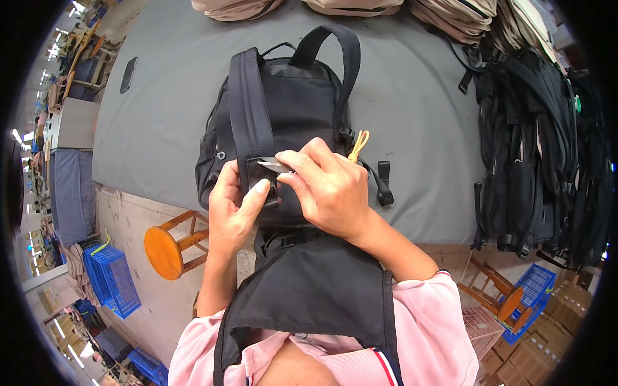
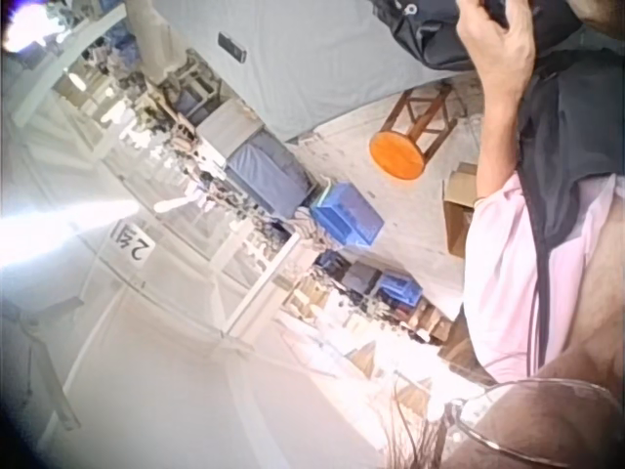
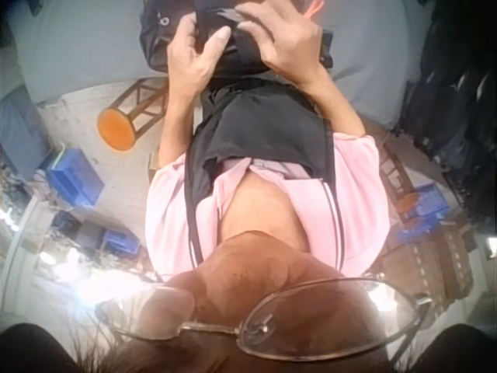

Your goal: The person uses a small orange utility knife to trim excess fabric and threads from the edges and straps of a black backpack. They repeatedly cut small sections of the bag's material and plastic buckles, then move the bag to work on different areas.

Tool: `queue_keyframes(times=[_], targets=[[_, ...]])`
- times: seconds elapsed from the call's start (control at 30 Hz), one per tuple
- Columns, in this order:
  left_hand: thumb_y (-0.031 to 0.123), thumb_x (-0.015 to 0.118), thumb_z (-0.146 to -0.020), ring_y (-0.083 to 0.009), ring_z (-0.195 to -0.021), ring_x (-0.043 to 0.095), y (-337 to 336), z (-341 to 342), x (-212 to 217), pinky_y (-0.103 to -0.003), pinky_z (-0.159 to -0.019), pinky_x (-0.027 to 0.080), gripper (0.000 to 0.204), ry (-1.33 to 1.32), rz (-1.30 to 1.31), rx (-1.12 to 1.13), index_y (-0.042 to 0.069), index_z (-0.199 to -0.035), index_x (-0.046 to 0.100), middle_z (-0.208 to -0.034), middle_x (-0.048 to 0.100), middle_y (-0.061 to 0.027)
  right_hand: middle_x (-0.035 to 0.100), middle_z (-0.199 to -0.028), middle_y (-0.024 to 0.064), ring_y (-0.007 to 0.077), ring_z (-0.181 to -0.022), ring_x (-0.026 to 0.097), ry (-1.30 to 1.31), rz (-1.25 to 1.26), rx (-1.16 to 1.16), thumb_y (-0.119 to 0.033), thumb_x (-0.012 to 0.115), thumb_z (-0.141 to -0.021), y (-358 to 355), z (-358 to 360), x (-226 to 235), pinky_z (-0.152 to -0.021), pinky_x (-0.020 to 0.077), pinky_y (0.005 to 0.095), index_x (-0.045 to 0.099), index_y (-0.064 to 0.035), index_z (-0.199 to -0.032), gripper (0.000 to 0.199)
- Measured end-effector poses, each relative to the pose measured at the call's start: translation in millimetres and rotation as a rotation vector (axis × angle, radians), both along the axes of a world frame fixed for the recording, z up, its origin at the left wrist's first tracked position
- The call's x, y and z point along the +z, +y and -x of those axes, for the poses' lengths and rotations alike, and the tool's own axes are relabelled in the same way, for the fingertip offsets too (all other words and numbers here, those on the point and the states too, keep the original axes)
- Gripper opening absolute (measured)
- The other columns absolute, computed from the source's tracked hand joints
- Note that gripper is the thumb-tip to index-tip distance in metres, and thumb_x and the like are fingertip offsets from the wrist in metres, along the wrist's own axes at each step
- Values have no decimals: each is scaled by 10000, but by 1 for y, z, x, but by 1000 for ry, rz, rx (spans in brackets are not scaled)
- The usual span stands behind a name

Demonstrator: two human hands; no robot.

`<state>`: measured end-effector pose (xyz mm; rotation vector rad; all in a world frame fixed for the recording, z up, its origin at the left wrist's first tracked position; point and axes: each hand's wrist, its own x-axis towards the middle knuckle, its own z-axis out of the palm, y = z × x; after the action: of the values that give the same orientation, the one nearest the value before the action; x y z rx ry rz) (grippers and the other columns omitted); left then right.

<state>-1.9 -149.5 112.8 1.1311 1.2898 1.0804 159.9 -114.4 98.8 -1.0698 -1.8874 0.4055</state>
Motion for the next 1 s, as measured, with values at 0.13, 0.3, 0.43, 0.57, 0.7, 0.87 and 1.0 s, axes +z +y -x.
queue_keyframes(times=[0.13,0.3,0.43,0.57,0.7,0.87,1.0], targets=[[52,569,-886,-108,-821,602,-1,-1,3,-267,-717,543,223,-63,32,13,-16,-1082,487,-959,606,-81,538,-719,23,192,-516,540,-16,-34,4,-114,711,-704,0,1,-1,-463,417,308,640,-90,-924,232],[43,550,-890,-122,-795,611,-4,1,3,-269,-713,541,206,-119,63,20,-17,-1077,488,-962,609,-94,539,-721,20,191,-516,537,15,-36,22,-112,717,-697,-1,2,-5,-464,415,300,638,-87,-925,243],[45,548,-889,-129,-794,613,-7,3,2,-273,-719,537,207,-119,61,12,-19,-1076,487,-970,611,-101,540,-729,25,191,-521,540,12,-20,-1,-109,716,-699,-7,6,-5,-466,418,303,633,-80,-931,248],[51,548,-890,-134,-789,615,-9,3,0,-274,-721,533,209,-134,61,21,-20,-1077,487,-969,612,-105,541,-740,31,191,-525,543,23,-13,-11,-106,715,-701,-10,9,-6,-469,423,304,630,-73,-937,254],[51,547,-889,-134,-787,615,-12,5,-4,-266,-715,528,213,-151,65,18,-20,-1080,485,-968,613,-105,541,-744,31,190,-530,547,37,19,-5,-100,718,-694,-12,9,-7,-472,425,305,630,-70,-940,263],[51,545,-890,-135,-780,617,-14,2,-5,-261,-716,526,213,-147,68,23,-20,-1082,487,-963,615,-105,539,-739,31,192,-527,543,-42,-48,-7,-88,723,-680,-13,8,-7,-473,422,306,636,-67,-947,281],[48,542,-891,-141,-784,622,-15,3,-7,-269,-730,525,213,-134,77,37,-24,-1084,489,-969,618,-113,527,-721,31,178,-571,542,-9,17,13,-65,718,-703,-12,8,-9,-497,422,280,638,-57,-957,267]])
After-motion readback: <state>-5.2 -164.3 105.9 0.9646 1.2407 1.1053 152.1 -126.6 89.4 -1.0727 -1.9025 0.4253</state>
